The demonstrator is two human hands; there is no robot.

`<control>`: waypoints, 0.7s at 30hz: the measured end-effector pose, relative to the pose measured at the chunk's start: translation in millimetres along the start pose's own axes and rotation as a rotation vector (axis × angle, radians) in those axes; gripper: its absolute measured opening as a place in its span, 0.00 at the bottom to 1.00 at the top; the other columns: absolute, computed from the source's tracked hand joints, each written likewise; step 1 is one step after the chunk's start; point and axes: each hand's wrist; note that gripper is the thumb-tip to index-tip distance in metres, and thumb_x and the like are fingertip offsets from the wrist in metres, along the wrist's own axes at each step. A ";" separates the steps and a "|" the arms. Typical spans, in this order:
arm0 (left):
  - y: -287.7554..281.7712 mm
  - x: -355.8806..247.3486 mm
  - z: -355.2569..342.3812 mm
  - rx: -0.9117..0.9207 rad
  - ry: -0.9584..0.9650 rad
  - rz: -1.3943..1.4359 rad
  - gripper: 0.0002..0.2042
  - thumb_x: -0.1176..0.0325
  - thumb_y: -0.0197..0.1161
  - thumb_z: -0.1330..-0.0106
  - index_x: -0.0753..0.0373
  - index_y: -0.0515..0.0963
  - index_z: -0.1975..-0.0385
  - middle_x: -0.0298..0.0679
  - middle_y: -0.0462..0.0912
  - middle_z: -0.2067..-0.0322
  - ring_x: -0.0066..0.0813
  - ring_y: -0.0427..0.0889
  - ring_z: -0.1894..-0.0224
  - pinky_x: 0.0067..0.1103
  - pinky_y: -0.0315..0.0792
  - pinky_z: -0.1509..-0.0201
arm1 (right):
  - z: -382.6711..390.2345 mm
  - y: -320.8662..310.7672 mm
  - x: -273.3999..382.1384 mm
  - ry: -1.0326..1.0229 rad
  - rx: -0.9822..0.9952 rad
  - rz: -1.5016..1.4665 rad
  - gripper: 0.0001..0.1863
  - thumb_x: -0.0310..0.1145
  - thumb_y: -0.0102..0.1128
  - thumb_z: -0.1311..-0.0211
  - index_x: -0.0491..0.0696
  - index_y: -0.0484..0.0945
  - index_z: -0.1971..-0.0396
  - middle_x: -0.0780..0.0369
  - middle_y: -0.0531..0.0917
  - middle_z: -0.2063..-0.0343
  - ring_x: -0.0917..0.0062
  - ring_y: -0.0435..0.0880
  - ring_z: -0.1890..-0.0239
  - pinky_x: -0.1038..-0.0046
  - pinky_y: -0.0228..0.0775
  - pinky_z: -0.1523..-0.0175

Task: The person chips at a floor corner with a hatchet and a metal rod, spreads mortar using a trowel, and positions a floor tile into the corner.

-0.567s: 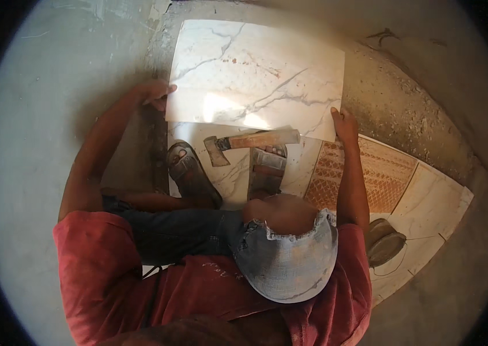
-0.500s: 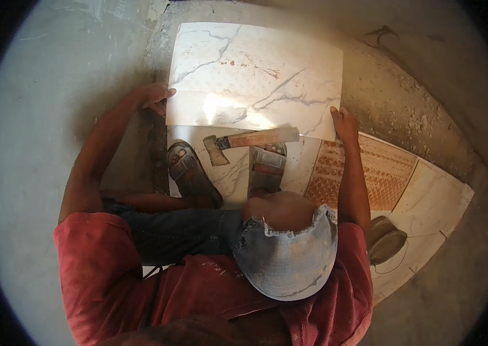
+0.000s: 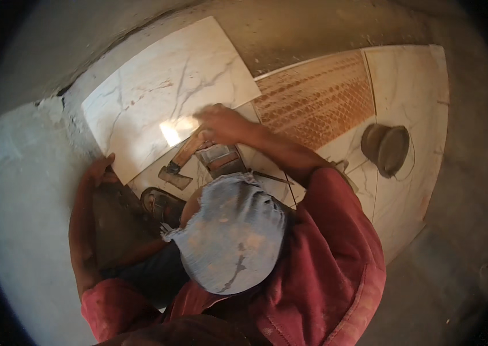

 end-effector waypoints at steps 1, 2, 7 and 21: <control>0.1 -2.8 -2.3 0.008 -0.031 0.000 0.25 0.49 0.52 0.39 0.70 0.70 0.60 0.46 0.77 0.68 0.35 0.79 0.73 0.26 0.77 0.73 | 5.2 -1.5 15.3 0.115 0.093 0.043 0.23 0.44 0.54 0.46 0.49 0.70 0.52 0.54 0.69 0.48 0.61 0.61 0.42 0.62 0.52 0.40; -0.5 -3.8 -4.0 -0.009 -0.033 -0.019 0.25 0.50 0.52 0.39 0.70 0.70 0.59 0.46 0.76 0.68 0.35 0.79 0.74 0.25 0.77 0.73 | 6.3 -0.2 20.7 0.091 0.113 0.081 0.20 0.43 0.55 0.48 0.48 0.72 0.57 0.54 0.71 0.51 0.61 0.64 0.45 0.62 0.56 0.44; 7.9 -6.8 -17.7 0.026 -0.086 -0.046 0.23 0.49 0.53 0.40 0.66 0.70 0.60 0.40 0.75 0.71 0.31 0.78 0.75 0.24 0.77 0.72 | 18.6 27.4 32.0 0.023 0.321 0.065 0.12 0.35 0.54 0.55 0.47 0.76 0.70 0.54 0.79 0.68 0.61 0.79 0.65 0.63 0.70 0.63; 15.9 -21.2 -12.8 0.027 -0.129 -0.169 0.26 0.43 0.56 0.44 0.65 0.72 0.64 0.38 0.75 0.75 0.29 0.78 0.73 0.23 0.73 0.69 | 285.4 -0.6 -134.3 0.951 0.351 0.109 0.17 0.43 0.49 0.44 0.43 0.77 0.71 0.55 0.79 0.71 0.64 0.78 0.67 0.68 0.69 0.61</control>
Point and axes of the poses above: each hand's wrist, its own z-axis away from the middle knuckle, its own y-axis out of the palm, x = y × z
